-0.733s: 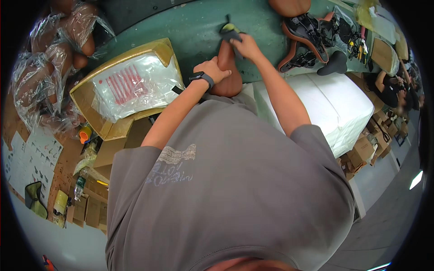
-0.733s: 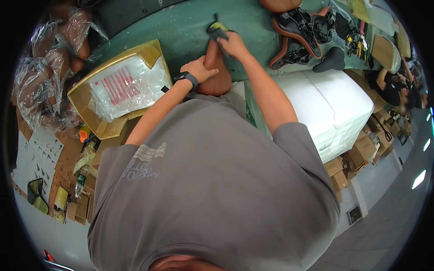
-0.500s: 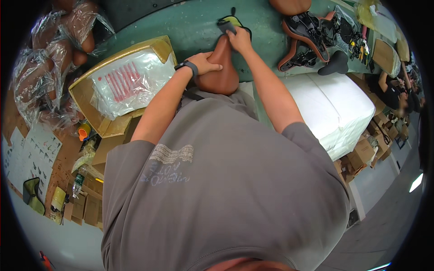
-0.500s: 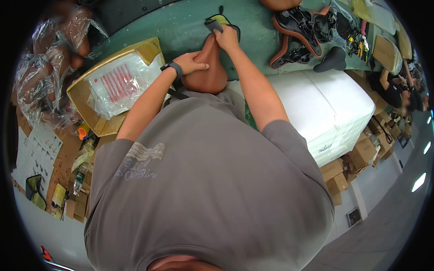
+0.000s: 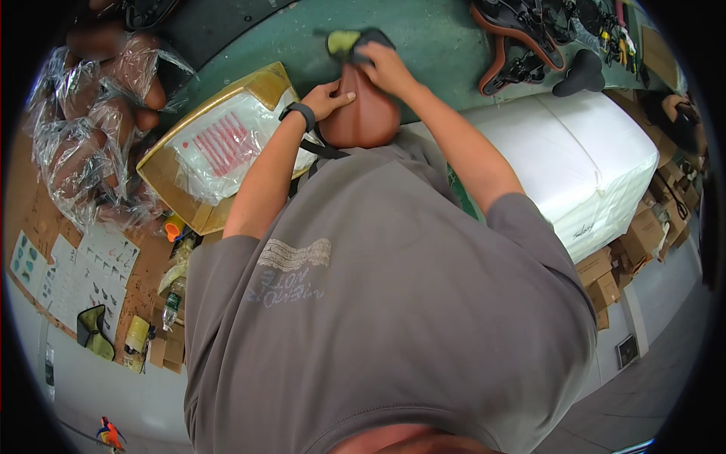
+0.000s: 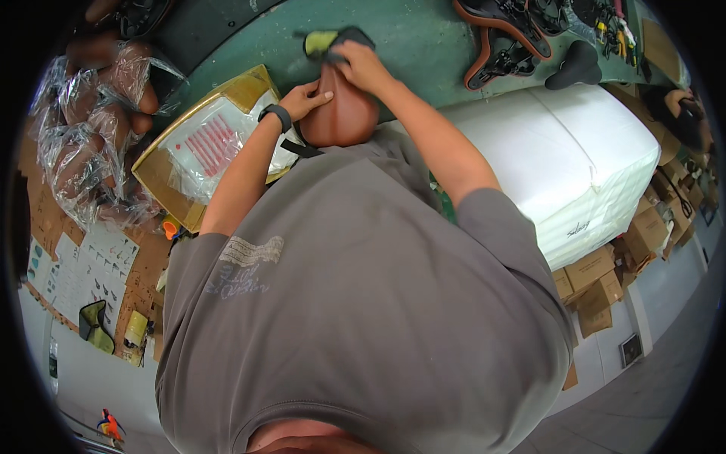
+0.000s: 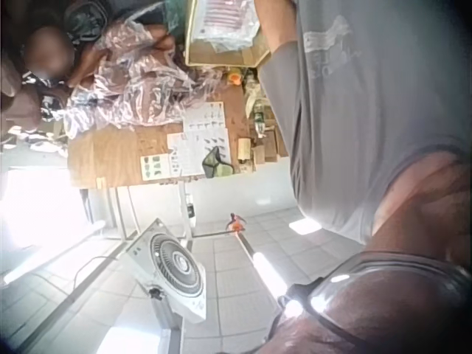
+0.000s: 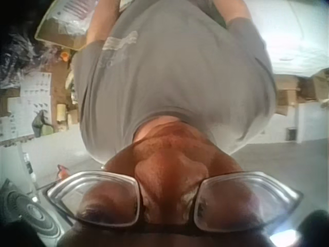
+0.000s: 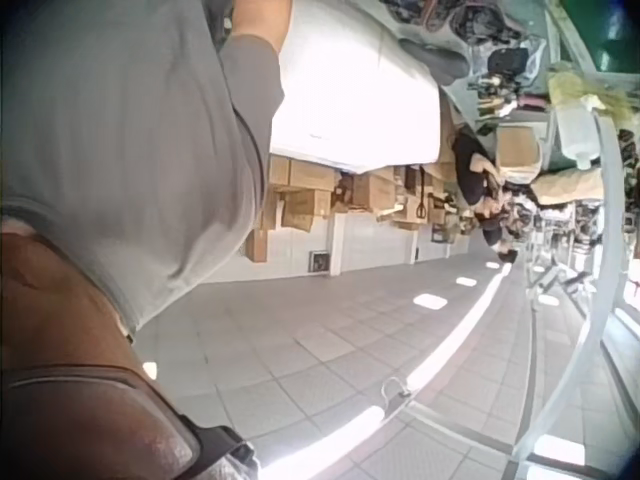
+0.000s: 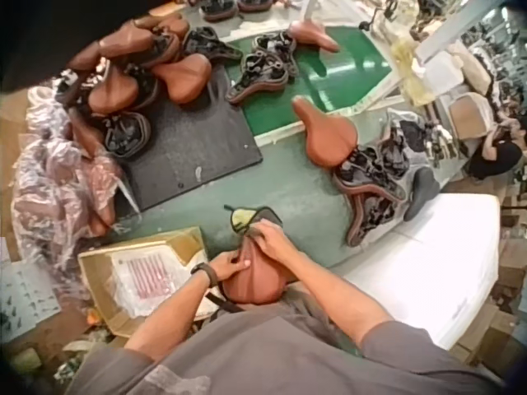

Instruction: Inspecting and sorting bicycle seats on a factory assembly line.

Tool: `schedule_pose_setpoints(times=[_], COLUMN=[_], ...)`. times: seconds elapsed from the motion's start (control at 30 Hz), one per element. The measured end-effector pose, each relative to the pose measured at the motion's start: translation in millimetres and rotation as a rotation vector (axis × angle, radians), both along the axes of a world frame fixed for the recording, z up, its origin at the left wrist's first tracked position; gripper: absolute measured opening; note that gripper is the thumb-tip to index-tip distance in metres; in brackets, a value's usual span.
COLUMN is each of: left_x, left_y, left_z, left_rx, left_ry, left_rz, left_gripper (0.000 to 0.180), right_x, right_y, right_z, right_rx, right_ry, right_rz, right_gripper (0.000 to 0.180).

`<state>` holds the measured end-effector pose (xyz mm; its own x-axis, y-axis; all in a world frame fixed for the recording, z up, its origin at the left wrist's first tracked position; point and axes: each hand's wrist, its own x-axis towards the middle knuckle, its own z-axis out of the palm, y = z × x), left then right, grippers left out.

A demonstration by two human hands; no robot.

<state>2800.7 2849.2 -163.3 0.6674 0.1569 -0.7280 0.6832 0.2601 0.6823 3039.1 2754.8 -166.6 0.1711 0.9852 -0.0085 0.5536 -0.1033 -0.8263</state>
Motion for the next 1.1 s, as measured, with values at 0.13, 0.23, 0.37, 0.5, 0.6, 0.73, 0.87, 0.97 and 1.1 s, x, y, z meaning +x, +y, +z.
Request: schedule_pose_setpoints(times=[0.13,0.23,0.37,0.5,0.6,0.73,0.87,0.97,1.1], left_x=[-1.7,-25.0,-15.0,-3.5,-5.3,-8.1,12.3,13.2,-10.4], left_y=[-3.4,-7.8,2.4,-10.1,-17.8,-23.7,-20.2,-19.4,-24.9], left_z=[-4.3,-19.6,-26.2,-8.2,-3.9,-14.2,7.4,16.5,-19.5], left_rx=[-0.087,-0.07,0.0,0.01,-0.121,0.078,0.184,-0.053,0.165], left_ry=[-0.031,-0.005,-0.009,0.015,-0.026,0.016,-0.009,-0.029,0.001], left_rz=[0.062,0.037,-0.079,-0.016,0.1,0.007,-0.016,0.013,0.012], left_gripper=[0.07,0.069,0.076,0.088,0.085,0.064,0.09,0.091,0.084], right_x=[5.5,-2.7,-5.2,-0.6,-2.5,-14.6,-0.1,-2.9,-17.7], right_y=[19.1,-20.4,-30.6,3.5,-12.6,-50.8,-37.2,-27.9,-48.7], right_z=[-8.6,18.8,35.4,18.5,12.0,46.8,25.7,21.5,49.3], right_rx=[-0.19,-0.222,-0.158,-0.146,-0.137,-0.218,-0.15,-0.205,-0.183], right_ry=[0.077,0.31,0.19,0.024,0.002,0.081,0.025,0.0,0.095], right_rz=[-0.122,0.102,0.234,0.014,0.036,0.238,0.04,-0.165,0.002], right_gripper=[0.03,0.026,0.027,0.023,0.024,0.026,0.023,0.023,0.017])
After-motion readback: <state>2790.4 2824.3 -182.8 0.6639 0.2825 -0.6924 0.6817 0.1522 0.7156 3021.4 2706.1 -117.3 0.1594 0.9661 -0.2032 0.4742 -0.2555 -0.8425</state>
